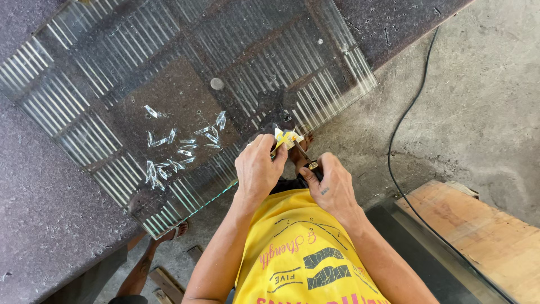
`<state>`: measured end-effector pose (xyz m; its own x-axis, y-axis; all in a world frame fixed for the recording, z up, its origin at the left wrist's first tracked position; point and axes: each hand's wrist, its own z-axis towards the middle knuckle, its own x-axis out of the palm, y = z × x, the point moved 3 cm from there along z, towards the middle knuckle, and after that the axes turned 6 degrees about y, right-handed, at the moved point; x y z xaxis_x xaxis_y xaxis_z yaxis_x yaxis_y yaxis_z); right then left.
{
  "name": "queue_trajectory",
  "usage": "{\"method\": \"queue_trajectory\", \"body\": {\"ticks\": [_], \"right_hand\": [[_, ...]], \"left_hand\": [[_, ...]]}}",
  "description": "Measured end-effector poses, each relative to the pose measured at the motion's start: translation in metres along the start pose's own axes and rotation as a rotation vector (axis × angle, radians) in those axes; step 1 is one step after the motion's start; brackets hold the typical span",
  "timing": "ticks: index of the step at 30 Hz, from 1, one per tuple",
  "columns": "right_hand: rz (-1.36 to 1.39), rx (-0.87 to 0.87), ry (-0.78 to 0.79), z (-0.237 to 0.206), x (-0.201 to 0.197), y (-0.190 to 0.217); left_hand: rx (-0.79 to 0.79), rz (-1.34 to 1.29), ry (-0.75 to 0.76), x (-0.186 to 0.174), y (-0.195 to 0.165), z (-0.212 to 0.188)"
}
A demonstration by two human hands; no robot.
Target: The person cuts a patterned glass panel with a handheld glass cutter, using a cloth-wrapped pad to grip and snap small strips off the panel edge. The person works along the panel edge, breaking off pieces one at a time and letting the cut glass shards accumulate on the panel.
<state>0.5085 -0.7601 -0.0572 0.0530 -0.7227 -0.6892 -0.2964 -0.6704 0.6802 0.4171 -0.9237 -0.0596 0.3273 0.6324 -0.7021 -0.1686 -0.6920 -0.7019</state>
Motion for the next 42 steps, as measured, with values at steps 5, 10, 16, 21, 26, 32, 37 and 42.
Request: {"method": "queue_trajectory", "body": {"ticks": [5, 10, 16, 21, 26, 32, 37, 42], "right_hand": [[-0.060, 0.105, 0.134, 0.006, 0.006, -0.007], [0.010, 0.219, 0.269, 0.007, 0.015, -0.023], [0.137, 0.153, 0.255, 0.010, 0.025, -0.037], [0.125, 0.204, 0.258, 0.007, 0.030, -0.044], [0.114, -0.022, 0.096, -0.032, -0.003, -0.027], [0.003, -0.095, 0.118, -0.047, -0.009, -0.003], [0.074, -0.202, 0.180, -0.022, 0.017, 0.028], [0.204, -0.244, 0.207, -0.015, 0.014, 0.031]], "left_hand": [[-0.004, -0.023, 0.011, 0.000, 0.001, -0.001], [-0.001, -0.012, 0.000, 0.000, 0.001, -0.001], [-0.005, 0.000, -0.003, 0.000, -0.001, 0.000], [0.036, -0.023, -0.014, -0.002, -0.002, -0.001], [0.108, -0.099, 0.109, -0.001, -0.016, -0.026], [-0.192, -0.343, 0.173, -0.018, 0.002, -0.065], [-0.362, -0.701, 0.042, -0.048, 0.048, -0.060], [-0.466, -1.013, -0.087, -0.058, 0.072, -0.064]]}}
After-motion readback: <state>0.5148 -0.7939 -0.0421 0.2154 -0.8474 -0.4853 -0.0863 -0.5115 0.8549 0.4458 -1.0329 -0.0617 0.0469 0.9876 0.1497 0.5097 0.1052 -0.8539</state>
